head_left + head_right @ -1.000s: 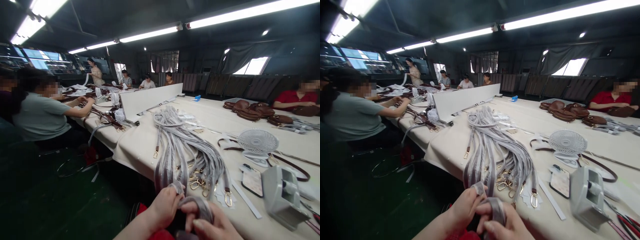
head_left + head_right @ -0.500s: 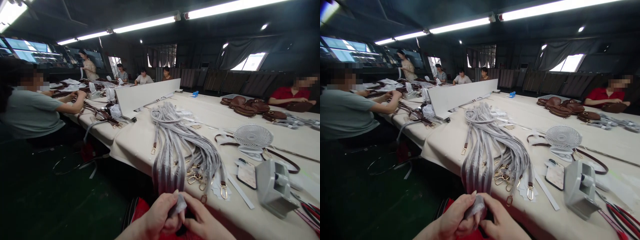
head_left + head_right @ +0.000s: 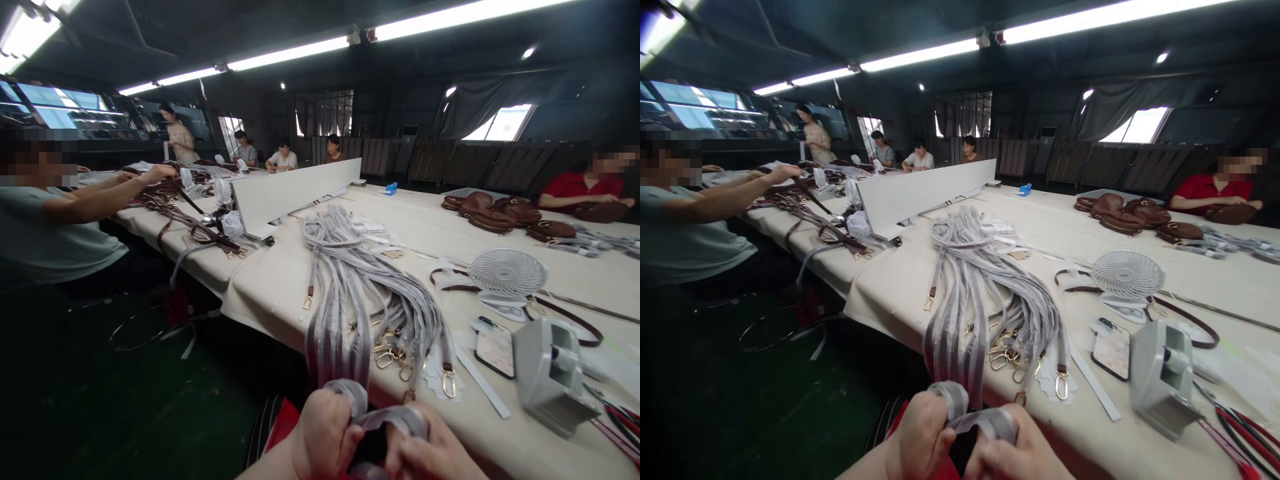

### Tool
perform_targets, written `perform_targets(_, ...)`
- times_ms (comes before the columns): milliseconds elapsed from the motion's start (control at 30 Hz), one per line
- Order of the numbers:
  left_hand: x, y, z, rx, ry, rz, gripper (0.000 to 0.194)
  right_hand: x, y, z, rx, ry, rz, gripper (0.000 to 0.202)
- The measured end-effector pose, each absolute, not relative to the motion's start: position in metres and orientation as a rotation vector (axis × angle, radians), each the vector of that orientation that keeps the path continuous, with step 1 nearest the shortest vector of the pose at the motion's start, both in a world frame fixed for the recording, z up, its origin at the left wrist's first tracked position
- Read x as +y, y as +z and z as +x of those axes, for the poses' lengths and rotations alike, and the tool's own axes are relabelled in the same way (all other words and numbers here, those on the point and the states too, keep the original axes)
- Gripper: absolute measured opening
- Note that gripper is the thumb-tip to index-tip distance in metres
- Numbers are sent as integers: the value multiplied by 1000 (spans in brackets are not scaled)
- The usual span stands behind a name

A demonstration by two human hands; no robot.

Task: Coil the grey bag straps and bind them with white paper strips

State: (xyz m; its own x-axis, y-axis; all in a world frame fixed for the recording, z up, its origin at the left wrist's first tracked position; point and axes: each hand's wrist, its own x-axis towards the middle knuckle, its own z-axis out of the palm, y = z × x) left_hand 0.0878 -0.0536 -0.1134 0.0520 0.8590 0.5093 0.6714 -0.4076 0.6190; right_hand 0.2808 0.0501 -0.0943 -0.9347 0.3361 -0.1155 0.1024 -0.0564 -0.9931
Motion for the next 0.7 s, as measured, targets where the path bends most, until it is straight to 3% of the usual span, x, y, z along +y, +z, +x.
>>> perform_targets(133, -57, -86, 109, 1323, 1173, 1272, 71, 72, -96, 278, -2086, 1540, -868, 39)
perform_targets(200, -58, -77, 115, 1181, 1193, 923, 79, 65, -96, 275, -2170, 1442, -812, 57)
perform_targets(233, -58, -75, 116, 1105, 1203, 812, 80, 58, -95, 273, -2224, 1494, -738, 69)
perform_targets(300, -57, -74, 114, 944, 1223, 671, 80, 41, -95, 266, -2327, 1626, -606, 73)
perform_targets(467, -57, -65, 100, 699, 1369, 584, 72, 22, -113, 241, -2250, 1749, -558, 26)
perform_targets(567, -55, -45, 88, 696, 1556, 580, 67, 23, -128, 237, -2254, 1884, -643, 39)
perform_targets(700, -49, -27, 70, 931, 1820, 741, 49, 15, -133, 249, -2167, 2148, -700, 38)
